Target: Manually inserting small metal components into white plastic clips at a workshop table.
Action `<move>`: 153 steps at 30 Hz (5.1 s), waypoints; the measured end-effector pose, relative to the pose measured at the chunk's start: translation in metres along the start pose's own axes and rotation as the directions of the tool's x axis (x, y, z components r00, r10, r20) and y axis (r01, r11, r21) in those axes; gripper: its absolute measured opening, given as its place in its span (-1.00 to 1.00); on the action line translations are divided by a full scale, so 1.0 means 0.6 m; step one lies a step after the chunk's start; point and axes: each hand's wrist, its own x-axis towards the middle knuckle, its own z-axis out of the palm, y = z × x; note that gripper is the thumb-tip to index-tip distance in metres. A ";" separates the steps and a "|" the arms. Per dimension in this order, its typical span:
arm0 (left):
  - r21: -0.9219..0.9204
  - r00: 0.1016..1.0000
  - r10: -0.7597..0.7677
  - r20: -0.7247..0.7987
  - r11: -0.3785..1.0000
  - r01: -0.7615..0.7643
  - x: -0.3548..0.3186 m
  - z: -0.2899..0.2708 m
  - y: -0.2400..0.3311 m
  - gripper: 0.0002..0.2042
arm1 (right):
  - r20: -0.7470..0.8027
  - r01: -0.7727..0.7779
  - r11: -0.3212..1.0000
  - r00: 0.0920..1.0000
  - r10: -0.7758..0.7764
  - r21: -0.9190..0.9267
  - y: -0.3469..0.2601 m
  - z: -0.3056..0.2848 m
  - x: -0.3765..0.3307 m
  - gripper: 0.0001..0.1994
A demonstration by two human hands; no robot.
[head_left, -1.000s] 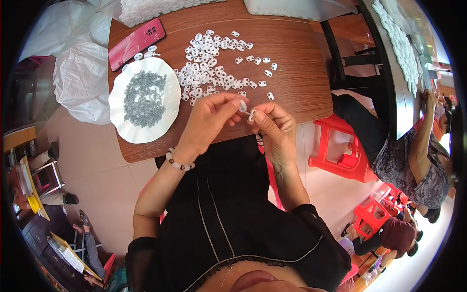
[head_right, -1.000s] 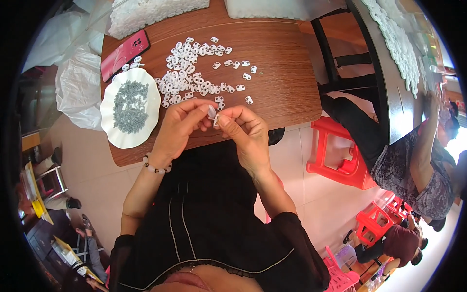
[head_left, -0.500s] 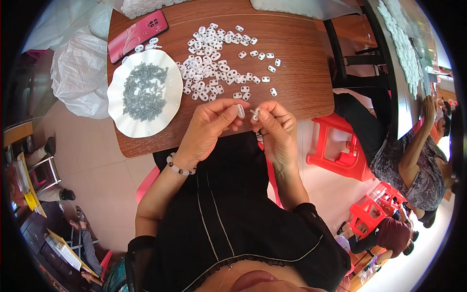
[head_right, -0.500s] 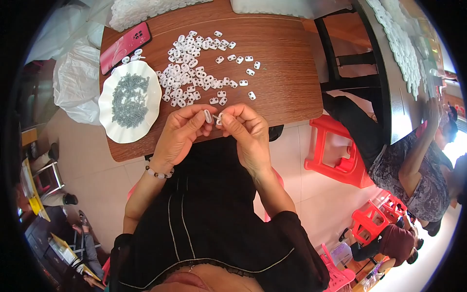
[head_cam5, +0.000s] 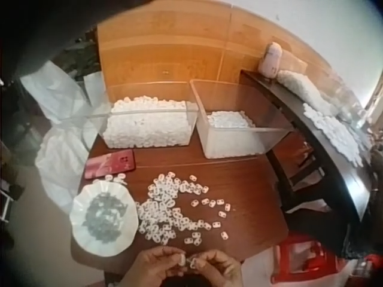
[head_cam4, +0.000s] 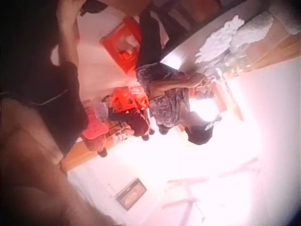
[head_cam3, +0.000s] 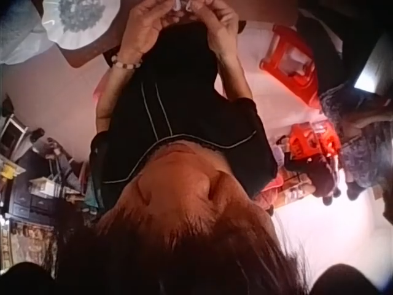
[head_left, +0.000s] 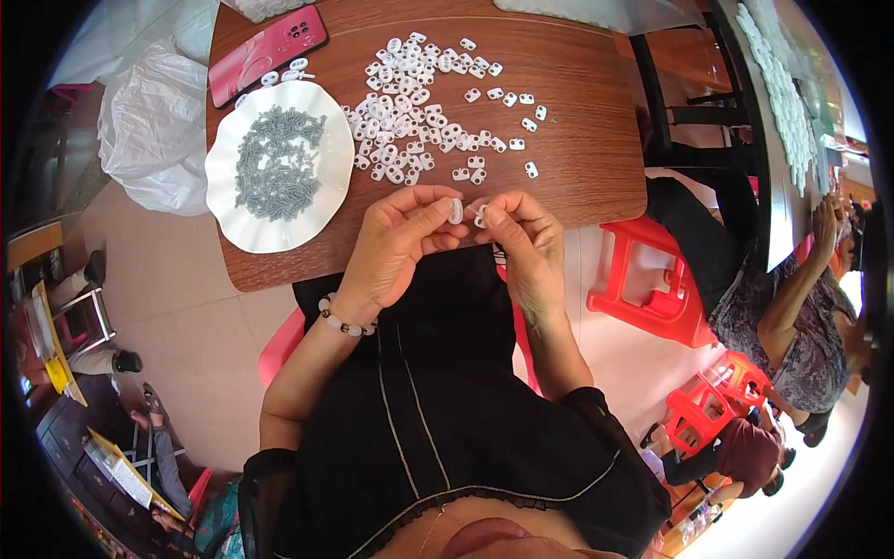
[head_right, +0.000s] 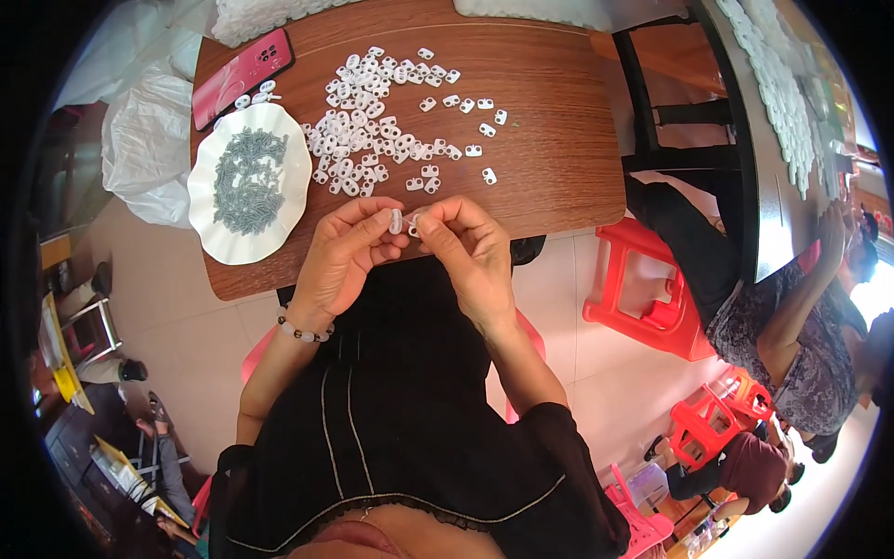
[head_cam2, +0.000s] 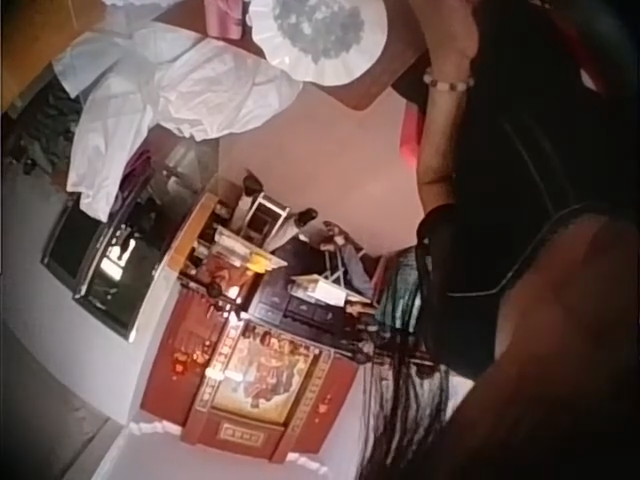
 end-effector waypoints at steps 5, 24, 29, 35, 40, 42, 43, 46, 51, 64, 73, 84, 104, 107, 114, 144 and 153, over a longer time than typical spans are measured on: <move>-0.005 1.000 0.019 -0.011 1.000 -0.019 -0.009 0.007 -0.003 -0.74 | 0.050 0.021 1.000 0.999 -0.022 0.008 0.008 0.005 -0.001 -0.91; 0.055 0.999 0.023 -0.040 0.998 -0.021 -0.018 -0.005 -0.014 -0.73 | 0.090 -0.007 0.999 0.996 0.003 0.044 0.018 0.008 -0.007 -0.90; -0.017 0.993 -0.064 -0.103 0.998 0.062 -0.021 -0.011 -0.014 -0.75 | 0.070 0.024 1.000 0.997 -0.025 0.012 0.019 0.003 -0.008 -0.91; -0.100 0.988 -0.109 -0.110 0.990 0.099 -0.023 -0.011 -0.006 -0.77 | 0.032 0.022 1.000 0.999 -0.022 0.004 0.013 0.012 -0.014 -0.95; -0.098 0.989 -0.100 -0.112 0.991 0.089 -0.023 -0.008 -0.006 -0.77 | 0.026 0.062 0.998 0.998 -0.062 0.017 0.016 0.013 -0.012 -0.94; -0.084 0.990 -0.087 -0.114 0.993 0.078 -0.023 -0.008 -0.006 -0.77 | 0.020 0.059 0.998 0.998 -0.059 0.005 0.016 0.013 -0.011 -0.94; -0.085 0.990 -0.088 -0.114 0.993 0.079 -0.023 -0.008 -0.005 -0.77 | 0.014 0.057 0.998 0.998 -0.057 -0.007 0.015 0.013 -0.011 -0.93; -0.061 0.990 -0.081 -0.118 0.995 0.074 -0.023 -0.007 -0.005 -0.77 | 0.017 0.056 0.998 0.998 -0.056 -0.009 0.013 0.013 -0.010 -0.94; -0.065 0.992 -0.066 -0.108 0.996 0.059 -0.024 -0.002 0.000 -0.77 | 0.016 0.057 0.998 0.998 -0.057 -0.022 0.015 0.011 -0.008 -0.94; -0.039 0.994 -0.027 -0.107 0.999 0.023 -0.024 -0.010 -0.009 -0.77 | 0.022 0.056 0.998 0.998 -0.056 -0.032 0.018 0.010 -0.008 -0.94; 0.004 0.993 0.002 -0.117 1.000 -0.002 -0.026 -0.008 -0.010 -0.78 | 0.014 0.032 0.999 0.999 -0.031 -0.017 0.017 0.013 -0.009 -0.93; 0.207 0.982 0.144 -0.124 0.971 -0.117 -0.031 -0.002 -0.009 -0.77 | 0.010 0.040 0.999 0.999 -0.040 -0.026 0.018 0.017 -0.011 -0.95; 0.254 0.975 0.210 -0.075 0.949 -0.185 -0.054 0.017 0.008 -0.79 | 0.097 0.095 0.995 0.991 -0.098 0.036 0.018 0.021 -0.023 -0.95; 0.275 0.973 0.220 -0.065 0.942 -0.194 -0.056 0.019 0.009 -0.79 | 0.079 0.088 0.996 0.993 -0.091 0.033 0.020 0.022 -0.024 -0.96; 0.272 0.974 0.220 -0.061 0.942 -0.196 -0.059 0.017 0.011 -0.80 | 0.108 0.112 0.992 0.987 -0.117 0.050 0.021 0.021 -0.025 -0.94; 0.170 0.996 0.086 0.009 0.982 -0.086 -0.083 0.026 0.028 -0.82 | 0.458 0.397 0.909 0.837 -0.300 -0.131 0.006 0.016 -0.007 -0.54; 0.130 1.000 -0.016 0.026 0.991 0.012 -0.086 0.032 0.037 -0.81 | 0.402 0.315 0.944 0.881 -0.251 -0.100 0.008 0.019 -0.021 -0.53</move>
